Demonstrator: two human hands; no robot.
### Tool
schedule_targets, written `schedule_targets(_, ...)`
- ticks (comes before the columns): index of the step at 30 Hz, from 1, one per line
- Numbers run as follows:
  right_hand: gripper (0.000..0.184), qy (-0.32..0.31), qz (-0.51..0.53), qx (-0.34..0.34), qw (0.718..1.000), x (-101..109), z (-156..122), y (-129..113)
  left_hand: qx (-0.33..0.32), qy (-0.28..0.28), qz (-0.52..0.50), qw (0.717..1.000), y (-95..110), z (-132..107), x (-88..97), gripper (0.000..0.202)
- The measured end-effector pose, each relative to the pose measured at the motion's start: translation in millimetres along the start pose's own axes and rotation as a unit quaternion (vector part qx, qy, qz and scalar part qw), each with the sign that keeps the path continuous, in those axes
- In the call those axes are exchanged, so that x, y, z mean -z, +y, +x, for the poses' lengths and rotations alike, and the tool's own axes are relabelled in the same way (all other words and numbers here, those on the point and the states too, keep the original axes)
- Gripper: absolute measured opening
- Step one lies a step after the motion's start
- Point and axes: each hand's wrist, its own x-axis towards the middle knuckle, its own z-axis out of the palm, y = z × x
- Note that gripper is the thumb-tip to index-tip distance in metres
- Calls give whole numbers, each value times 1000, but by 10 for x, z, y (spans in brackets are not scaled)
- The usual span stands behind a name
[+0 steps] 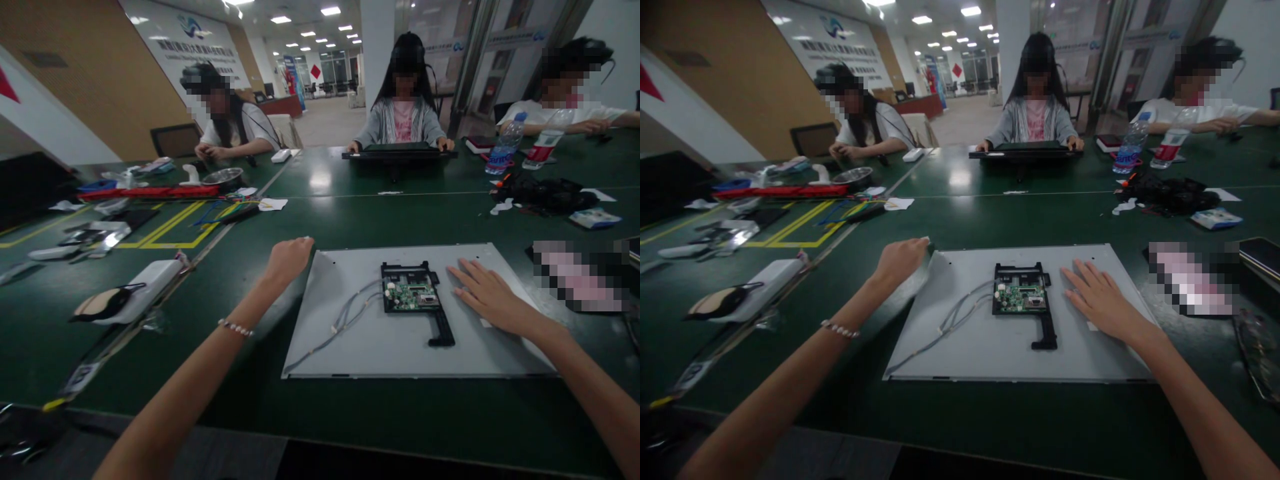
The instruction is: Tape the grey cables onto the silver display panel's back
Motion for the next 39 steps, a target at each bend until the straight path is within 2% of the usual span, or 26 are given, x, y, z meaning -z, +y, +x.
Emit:
schedule_targets(4, 64, -1, -5, 5, 1000, -43, 4, 44, -113, -28, 1, 993, 372, -402, 108, 29)
schedule_targets(6, 63, -4, -3, 0, 1000, -51, 6, 51, -137, -32, -20, 990, 500, -525, 135, 28)
schedule_targets(9, 63, -10, 1, -9, 1000, -38, 10, 41, -135, -19, -74, 988, 600, -598, 135, 27)
schedule_targets(12, 63, -13, 0, -8, 1000, -18, 13, 44, -104, -2, -131, 986, 600, -578, 120, 34)
schedule_targets(15, 64, -19, -1, -2, 1000, -8, 13, 84, -76, 21, -179, 981, 517, -480, 121, 40)
schedule_targets(20, 64, -21, 9, 13, 1000, -15, -7, 143, -33, 18, -242, 970, 359, -221, 182, 37)
schedule_targets(23, 63, -2, 13, 22, 1000, -24, -34, 130, -20, 22, -256, 966, 394, -140, 185, 38)
schedule_targets(26, 63, 9, 14, 23, 1000, -30, -47, 119, -23, 38, -244, 969, 493, -152, 80, 39)
schedule_targets(30, 62, -2, 21, 15, 1000, 9, 3, 104, -47, 62, -249, 965, 517, -218, -181, 42)
schedule_targets(34, 56, 33, 38, 27, 998, 180, 135, -114, -61, 79, -268, 958, 402, -233, -390, 44)
schedule_targets(39, 43, 86, 94, 139, 982, 486, 423, -768, -53, 83, -288, 953, 332, -210, -484, 45)
